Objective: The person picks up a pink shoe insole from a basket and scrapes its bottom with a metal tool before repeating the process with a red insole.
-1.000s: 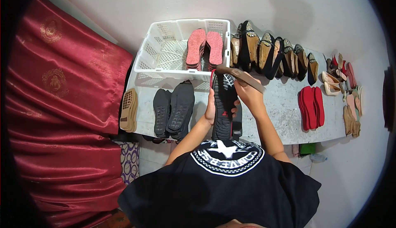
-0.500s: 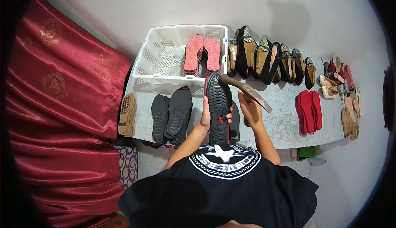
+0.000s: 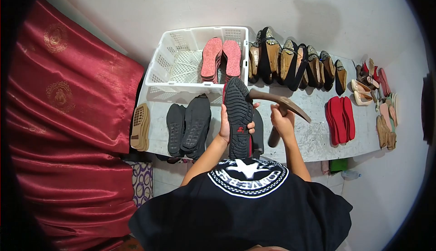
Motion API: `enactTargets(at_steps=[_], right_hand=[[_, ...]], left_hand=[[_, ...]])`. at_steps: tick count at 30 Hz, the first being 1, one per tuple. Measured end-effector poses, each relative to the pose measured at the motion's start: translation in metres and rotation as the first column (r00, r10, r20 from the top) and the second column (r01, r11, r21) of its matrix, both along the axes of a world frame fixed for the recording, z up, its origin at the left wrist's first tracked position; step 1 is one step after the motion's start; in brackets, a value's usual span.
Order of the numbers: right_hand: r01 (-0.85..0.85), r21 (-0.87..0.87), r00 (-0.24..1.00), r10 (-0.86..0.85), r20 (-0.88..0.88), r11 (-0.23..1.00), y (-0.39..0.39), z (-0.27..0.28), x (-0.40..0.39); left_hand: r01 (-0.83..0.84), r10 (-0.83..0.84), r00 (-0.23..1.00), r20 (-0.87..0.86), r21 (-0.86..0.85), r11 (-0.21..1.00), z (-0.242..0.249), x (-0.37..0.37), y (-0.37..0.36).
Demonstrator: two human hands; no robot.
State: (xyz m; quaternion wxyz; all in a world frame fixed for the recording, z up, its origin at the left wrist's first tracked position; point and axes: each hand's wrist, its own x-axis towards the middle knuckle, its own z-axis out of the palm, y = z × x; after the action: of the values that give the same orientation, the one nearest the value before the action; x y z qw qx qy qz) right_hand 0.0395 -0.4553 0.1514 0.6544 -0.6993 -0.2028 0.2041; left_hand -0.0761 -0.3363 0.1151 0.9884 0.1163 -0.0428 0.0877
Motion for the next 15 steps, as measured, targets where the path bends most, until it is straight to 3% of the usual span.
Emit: enactTargets(at_steps=[1,3,5,7,9,11,13,15], right_hand=[[-0.043,-0.073,0.995,0.049,0.089,0.996,-0.002,-0.005,0.005],[-0.032,-0.116,0.881,0.083,0.465,0.993,-0.007,0.012,0.003],[0.015,-0.122,0.979,0.010,0.206,0.992,-0.017,0.011,0.000],[-0.036,-0.072,0.993,0.028,-0.115,0.997,-0.023,0.008,0.004],[-0.042,-0.113,0.998,0.047,0.047,0.993,-0.021,0.005,0.001],[-0.050,-0.226,0.858,0.157,0.489,0.973,-0.020,0.005,0.003],[-0.060,-0.186,0.925,0.124,0.358,0.981,-0.022,0.012,-0.003],[-0.019,-0.124,0.985,0.040,0.168,0.992,-0.024,0.013,-0.012]], left_hand=[[0.001,-0.001,1.000,-0.006,-0.015,1.000,-0.001,0.001,-0.001],[0.006,-0.007,1.000,-0.019,-0.041,0.999,-0.004,0.001,-0.001],[0.011,-0.012,1.000,-0.012,-0.049,0.999,-0.004,0.002,0.001],[0.018,-0.019,1.000,-0.018,-0.075,0.997,0.004,0.002,-0.002],[0.053,-0.053,0.999,-0.010,-0.024,0.998,-0.006,0.004,-0.001],[0.061,-0.062,0.996,-0.057,-0.012,0.998,-0.014,0.003,0.000],[0.024,-0.030,0.987,-0.158,-0.046,0.999,-0.007,0.001,-0.002],[-0.012,0.002,0.989,-0.150,-0.066,0.998,-0.004,-0.002,-0.001]])
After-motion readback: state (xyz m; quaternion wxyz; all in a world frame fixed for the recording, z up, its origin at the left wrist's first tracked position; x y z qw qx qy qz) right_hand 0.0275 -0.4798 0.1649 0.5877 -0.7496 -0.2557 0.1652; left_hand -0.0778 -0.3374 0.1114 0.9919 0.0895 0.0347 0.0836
